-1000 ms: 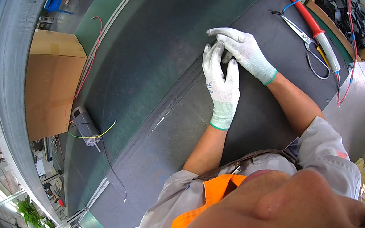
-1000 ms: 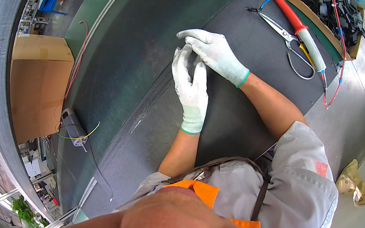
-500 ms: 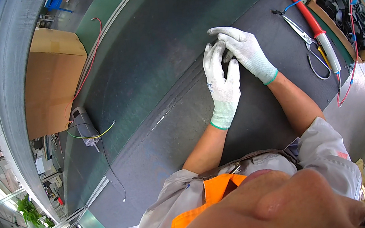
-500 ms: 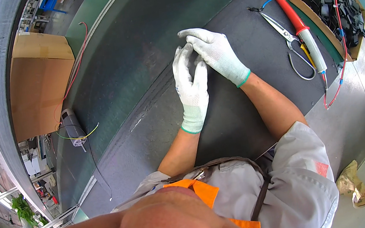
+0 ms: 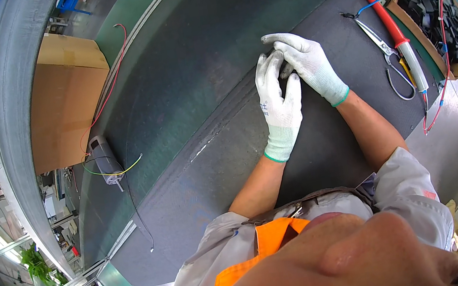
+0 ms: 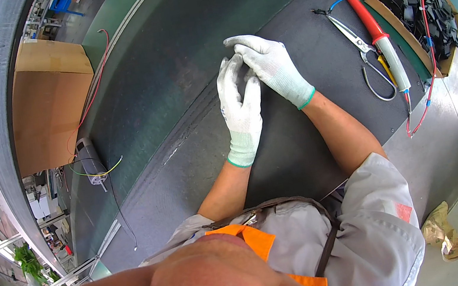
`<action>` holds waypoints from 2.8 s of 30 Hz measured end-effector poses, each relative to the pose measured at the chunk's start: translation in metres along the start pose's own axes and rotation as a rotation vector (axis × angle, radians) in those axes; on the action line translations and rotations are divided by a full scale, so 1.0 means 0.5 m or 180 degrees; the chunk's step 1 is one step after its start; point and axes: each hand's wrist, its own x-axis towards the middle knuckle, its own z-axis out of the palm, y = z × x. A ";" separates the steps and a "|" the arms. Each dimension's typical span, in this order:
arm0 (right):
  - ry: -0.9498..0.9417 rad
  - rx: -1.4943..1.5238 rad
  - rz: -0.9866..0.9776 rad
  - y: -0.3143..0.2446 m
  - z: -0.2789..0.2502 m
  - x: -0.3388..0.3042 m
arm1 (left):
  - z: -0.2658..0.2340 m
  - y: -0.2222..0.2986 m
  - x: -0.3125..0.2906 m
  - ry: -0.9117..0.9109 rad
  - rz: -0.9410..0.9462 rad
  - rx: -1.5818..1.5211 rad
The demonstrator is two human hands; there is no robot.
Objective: Assembling components and connecting wires to an electric motor at an industrial workbench.
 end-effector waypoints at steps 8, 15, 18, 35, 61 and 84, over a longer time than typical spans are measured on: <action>0.0031 -0.0026 0.0097 -0.008 -0.005 -0.003 | 0.001 0.002 0.000 -0.0016 -0.0017 -0.0079; 0.0039 -0.0048 -0.0023 0.002 -0.003 0.000 | -0.002 0.007 0.004 -0.0027 0.0084 0.0110; -0.0005 -0.0054 -0.0016 0.002 -0.002 0.001 | -0.004 0.007 0.003 -0.0037 0.0037 0.0081; 0.0032 -0.0123 0.0037 0.005 -0.007 0.002 | 0.001 0.011 0.007 0.0033 -0.0140 -0.0034; 0.0012 -0.0071 0.0101 0.007 -0.011 0.002 | 0.007 0.006 0.002 0.0036 -0.0150 -0.0184; -0.0056 -0.0648 -0.0648 0.013 -0.017 0.003 | 0.007 -0.001 0.003 -0.0002 -0.0237 -0.0391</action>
